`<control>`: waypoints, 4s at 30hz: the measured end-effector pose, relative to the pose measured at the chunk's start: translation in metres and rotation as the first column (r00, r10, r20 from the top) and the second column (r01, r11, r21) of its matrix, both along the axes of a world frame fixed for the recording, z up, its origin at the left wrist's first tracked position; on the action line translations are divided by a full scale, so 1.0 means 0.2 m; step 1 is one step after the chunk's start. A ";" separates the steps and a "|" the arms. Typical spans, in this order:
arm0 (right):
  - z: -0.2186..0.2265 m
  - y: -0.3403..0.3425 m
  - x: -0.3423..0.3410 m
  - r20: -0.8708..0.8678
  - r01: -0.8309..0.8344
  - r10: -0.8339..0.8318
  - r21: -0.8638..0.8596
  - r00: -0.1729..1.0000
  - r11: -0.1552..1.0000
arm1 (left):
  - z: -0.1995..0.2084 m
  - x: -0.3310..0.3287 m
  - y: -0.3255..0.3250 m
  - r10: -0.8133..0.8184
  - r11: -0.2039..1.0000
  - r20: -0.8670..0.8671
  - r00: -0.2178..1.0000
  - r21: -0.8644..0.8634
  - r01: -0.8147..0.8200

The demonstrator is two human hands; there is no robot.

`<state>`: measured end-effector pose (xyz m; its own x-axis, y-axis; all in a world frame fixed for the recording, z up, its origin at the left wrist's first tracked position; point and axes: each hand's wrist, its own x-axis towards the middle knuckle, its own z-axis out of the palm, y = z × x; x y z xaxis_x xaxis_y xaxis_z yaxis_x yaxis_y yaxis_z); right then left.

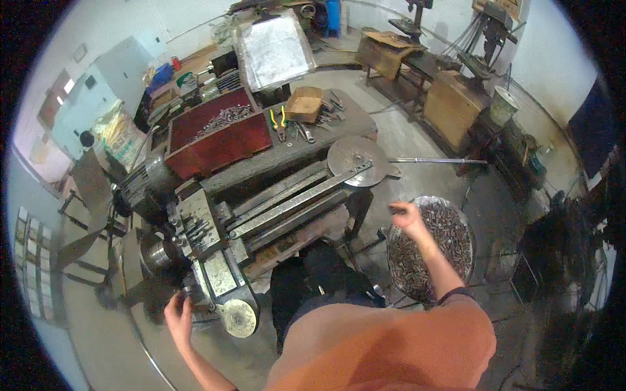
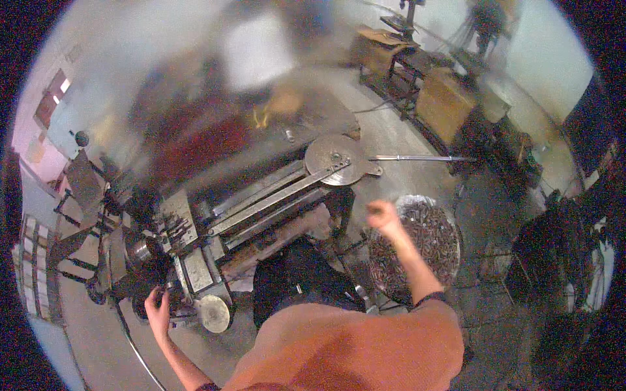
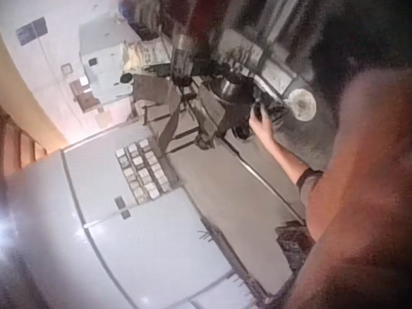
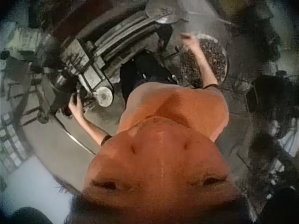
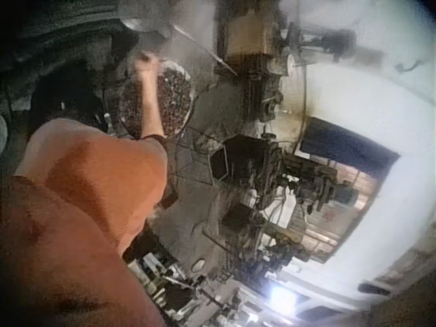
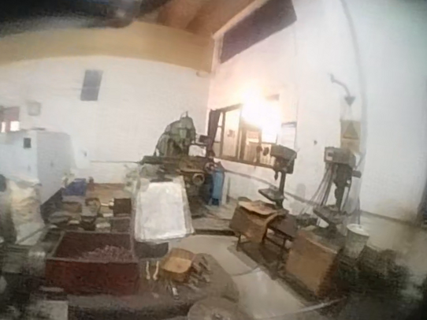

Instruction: The person operates a metal lathe, repeatedly inserting a small metal rod into the chuck, turning the machine on, and using a cutting tool to machine the rod. After each cut, the person removes the rod and places it into a container, then repeats the process with a new rod.

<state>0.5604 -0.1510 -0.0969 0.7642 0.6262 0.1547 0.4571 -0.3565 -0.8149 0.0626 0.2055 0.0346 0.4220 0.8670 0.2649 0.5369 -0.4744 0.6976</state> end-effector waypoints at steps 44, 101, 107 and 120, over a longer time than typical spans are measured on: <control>0.96 2.04 -1.39 0.622 -0.787 0.781 -0.459 0.046 0.412 | 0.11 -0.40 -0.01 0.170 0.961 -0.037 0.985 0.226 -0.157; 0.59 0.87 0.24 0.446 -0.163 0.330 -0.372 0.832 0.914 | -1.23 -1.13 0.57 0.476 0.802 -0.715 0.512 0.113 -0.587; 0.15 0.12 1.08 0.445 0.278 0.118 -0.722 0.888 0.633 | -0.97 -1.18 0.45 0.613 0.733 -0.033 0.789 -0.349 -0.584; -0.03 -0.21 0.74 0.609 0.570 -0.083 -0.675 0.789 0.470 | -0.92 -0.63 0.61 0.818 0.547 0.549 0.172 -0.650 -0.527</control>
